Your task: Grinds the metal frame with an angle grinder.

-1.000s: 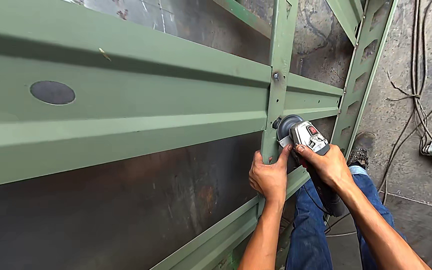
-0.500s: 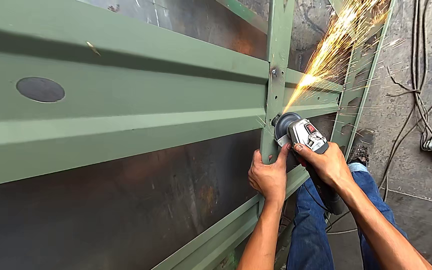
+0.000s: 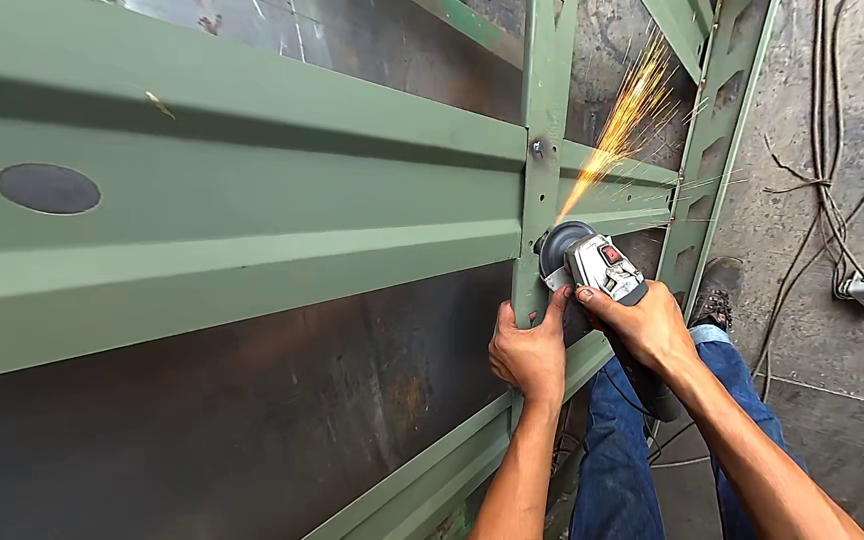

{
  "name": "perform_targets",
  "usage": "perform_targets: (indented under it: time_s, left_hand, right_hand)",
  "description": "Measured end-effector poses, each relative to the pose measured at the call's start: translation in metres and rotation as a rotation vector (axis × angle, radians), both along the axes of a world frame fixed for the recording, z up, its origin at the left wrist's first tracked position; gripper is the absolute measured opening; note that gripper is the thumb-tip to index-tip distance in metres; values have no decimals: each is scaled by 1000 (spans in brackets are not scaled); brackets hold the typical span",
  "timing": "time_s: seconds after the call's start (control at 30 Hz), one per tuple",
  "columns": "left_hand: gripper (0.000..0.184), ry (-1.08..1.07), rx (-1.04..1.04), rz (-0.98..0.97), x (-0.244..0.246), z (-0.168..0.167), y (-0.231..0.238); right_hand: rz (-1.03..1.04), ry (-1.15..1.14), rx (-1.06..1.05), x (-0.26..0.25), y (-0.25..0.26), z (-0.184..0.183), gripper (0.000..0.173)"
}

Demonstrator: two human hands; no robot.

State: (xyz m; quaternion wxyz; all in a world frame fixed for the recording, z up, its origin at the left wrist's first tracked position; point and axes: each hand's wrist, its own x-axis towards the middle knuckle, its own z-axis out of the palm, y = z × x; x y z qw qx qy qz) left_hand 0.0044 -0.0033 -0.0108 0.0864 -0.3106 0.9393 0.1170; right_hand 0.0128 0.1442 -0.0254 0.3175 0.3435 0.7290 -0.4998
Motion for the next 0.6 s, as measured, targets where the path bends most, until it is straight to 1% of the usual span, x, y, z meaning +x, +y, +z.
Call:
perform_targets:
  time_s: [0.2,0.33,0.47,0.6]
  left_hand:
    - [69,-53,-18,18,-3,2,3]
    - [68,-48,-21,34,-4,2,4]
    - [73,-81,-40,36,-6,3,8]
    - [71,-68,-50,46,-5,1,6]
  right_hand:
    - [-22,-35,-7,2,3,-2,75]
    - [-29,-23,-19,-1,1,-1,73]
    - [-17,-19,-1,2,5,-6,73]
    - [-40,24,-16,1,1,-6,70]
